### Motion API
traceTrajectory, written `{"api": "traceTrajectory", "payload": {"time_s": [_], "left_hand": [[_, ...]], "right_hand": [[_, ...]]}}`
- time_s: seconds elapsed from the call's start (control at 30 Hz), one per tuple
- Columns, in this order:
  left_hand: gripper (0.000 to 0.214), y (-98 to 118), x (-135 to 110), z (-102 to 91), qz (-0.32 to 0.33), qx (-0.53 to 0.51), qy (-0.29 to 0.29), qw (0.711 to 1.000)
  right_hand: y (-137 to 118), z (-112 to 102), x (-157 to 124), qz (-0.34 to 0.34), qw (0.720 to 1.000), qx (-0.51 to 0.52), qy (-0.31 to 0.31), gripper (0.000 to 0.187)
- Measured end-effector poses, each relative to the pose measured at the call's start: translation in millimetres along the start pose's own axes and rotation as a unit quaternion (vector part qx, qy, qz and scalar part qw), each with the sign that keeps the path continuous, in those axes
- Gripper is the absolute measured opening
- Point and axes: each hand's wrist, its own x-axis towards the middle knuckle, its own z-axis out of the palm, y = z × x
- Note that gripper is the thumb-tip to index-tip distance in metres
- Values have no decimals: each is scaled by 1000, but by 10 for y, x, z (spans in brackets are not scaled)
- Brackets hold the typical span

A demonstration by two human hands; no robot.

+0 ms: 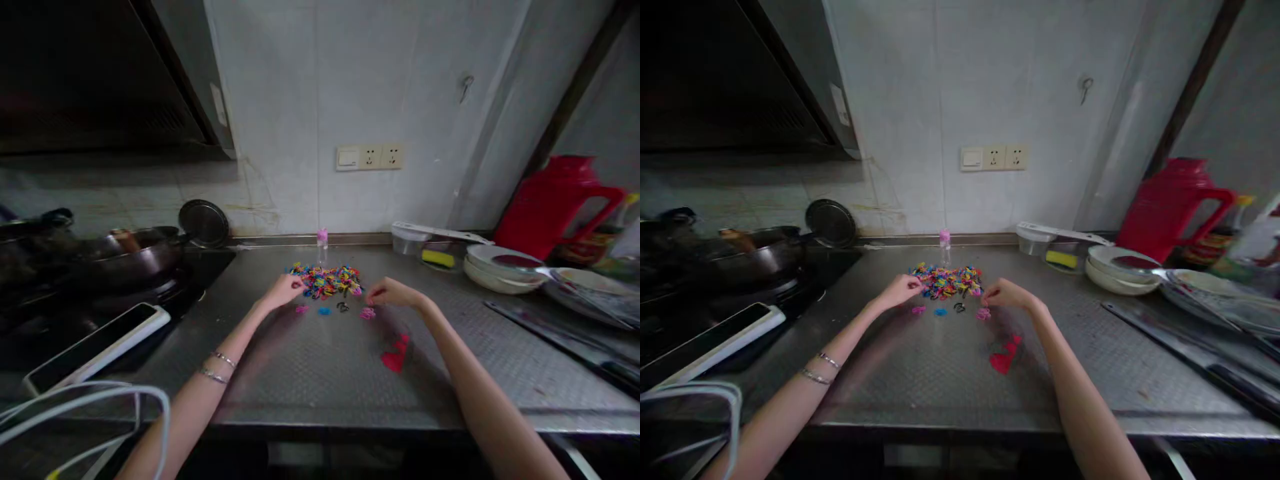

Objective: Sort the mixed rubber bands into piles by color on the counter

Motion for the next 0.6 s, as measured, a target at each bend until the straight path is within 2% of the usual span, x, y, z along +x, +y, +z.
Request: {"api": "traceTrajectory", "payload": {"time_s": [0.13,0.23,0.43,0.6], "left_hand": [[25,35,58,81,-20,-18,-6,1000],[24,116,127,149,-6,-40,-12,999],[23,433,308,348,31,-34,-41,998],[24,691,434,577,46,36,-50,997]], "right_hand": [[57,4,-19,18,999,-7,-36,27],[79,0,-30,37,999,5,-39,31],[75,19,-28,62,996,42,-43,32],[90,25,-7,72,995,64,-26,32]]}}
